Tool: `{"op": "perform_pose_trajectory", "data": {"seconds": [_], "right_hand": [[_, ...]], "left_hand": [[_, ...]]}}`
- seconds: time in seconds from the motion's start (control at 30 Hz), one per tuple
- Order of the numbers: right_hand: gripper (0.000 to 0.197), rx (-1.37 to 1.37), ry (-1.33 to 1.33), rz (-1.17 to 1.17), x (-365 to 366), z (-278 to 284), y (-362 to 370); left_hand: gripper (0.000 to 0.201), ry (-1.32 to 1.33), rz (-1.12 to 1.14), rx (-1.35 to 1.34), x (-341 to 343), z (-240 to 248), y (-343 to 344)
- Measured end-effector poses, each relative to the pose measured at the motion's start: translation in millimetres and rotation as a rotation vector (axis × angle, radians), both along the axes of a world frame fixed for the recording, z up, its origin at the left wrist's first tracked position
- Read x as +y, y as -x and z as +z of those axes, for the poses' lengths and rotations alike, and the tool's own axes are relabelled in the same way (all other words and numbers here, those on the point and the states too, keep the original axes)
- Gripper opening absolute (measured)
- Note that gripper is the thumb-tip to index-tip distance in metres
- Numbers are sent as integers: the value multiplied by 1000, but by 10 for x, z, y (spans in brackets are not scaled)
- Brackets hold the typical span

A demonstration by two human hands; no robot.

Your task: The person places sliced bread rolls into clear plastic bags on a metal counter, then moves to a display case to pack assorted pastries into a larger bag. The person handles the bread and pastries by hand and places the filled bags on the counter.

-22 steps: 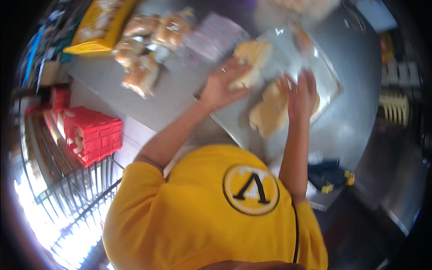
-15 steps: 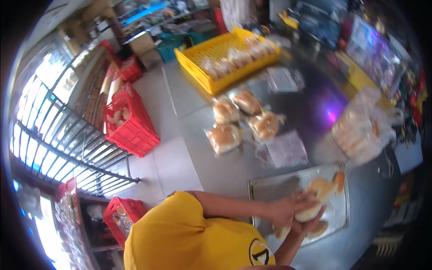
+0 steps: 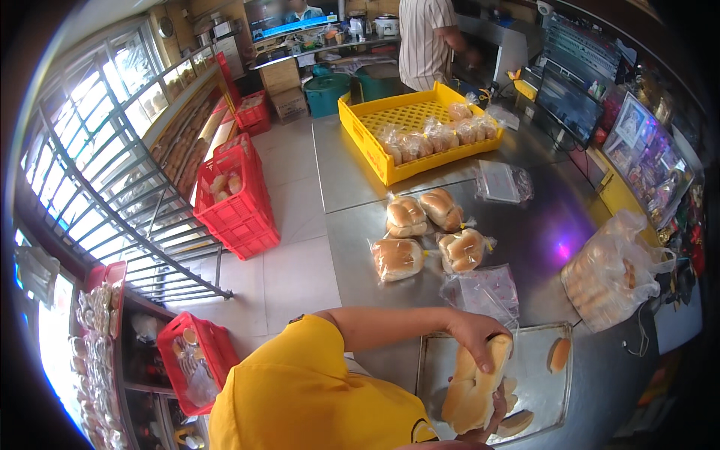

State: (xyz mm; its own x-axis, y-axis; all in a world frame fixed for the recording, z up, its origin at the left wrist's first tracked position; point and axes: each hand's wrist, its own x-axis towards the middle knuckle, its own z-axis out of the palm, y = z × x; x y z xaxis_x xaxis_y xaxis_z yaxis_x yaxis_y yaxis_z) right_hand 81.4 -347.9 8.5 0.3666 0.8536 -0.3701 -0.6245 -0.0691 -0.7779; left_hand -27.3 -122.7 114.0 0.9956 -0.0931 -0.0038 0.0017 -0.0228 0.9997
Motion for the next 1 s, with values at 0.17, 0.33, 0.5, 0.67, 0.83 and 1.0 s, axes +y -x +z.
{"op": "perform_pose_trajectory", "data": {"seconds": [0.17,0.33,0.5,0.67,0.83,1.0], "right_hand": [[58,146,-34,-294,-63,-110,28],[55,-191,-94,-425,29,-305,-38],[50,-380,-174,-350,162,-193,-11],[49,-486,-67,-191,48,-13,-31],[48,-321,-47,-140,-93,42,-60],[47,-180,-22,-91,-147,-24,8]], "left_hand": [[64,-385,324,-94,-146,33,16],[54,-744,645,-279,-625,-33,25],[51,-898,744,-615,-913,-122,153],[44,-301,553,-238,-615,6,178],[40,139,205,-262,-204,-53,62],[41,431,108,-107,-238,-155,49]]}}
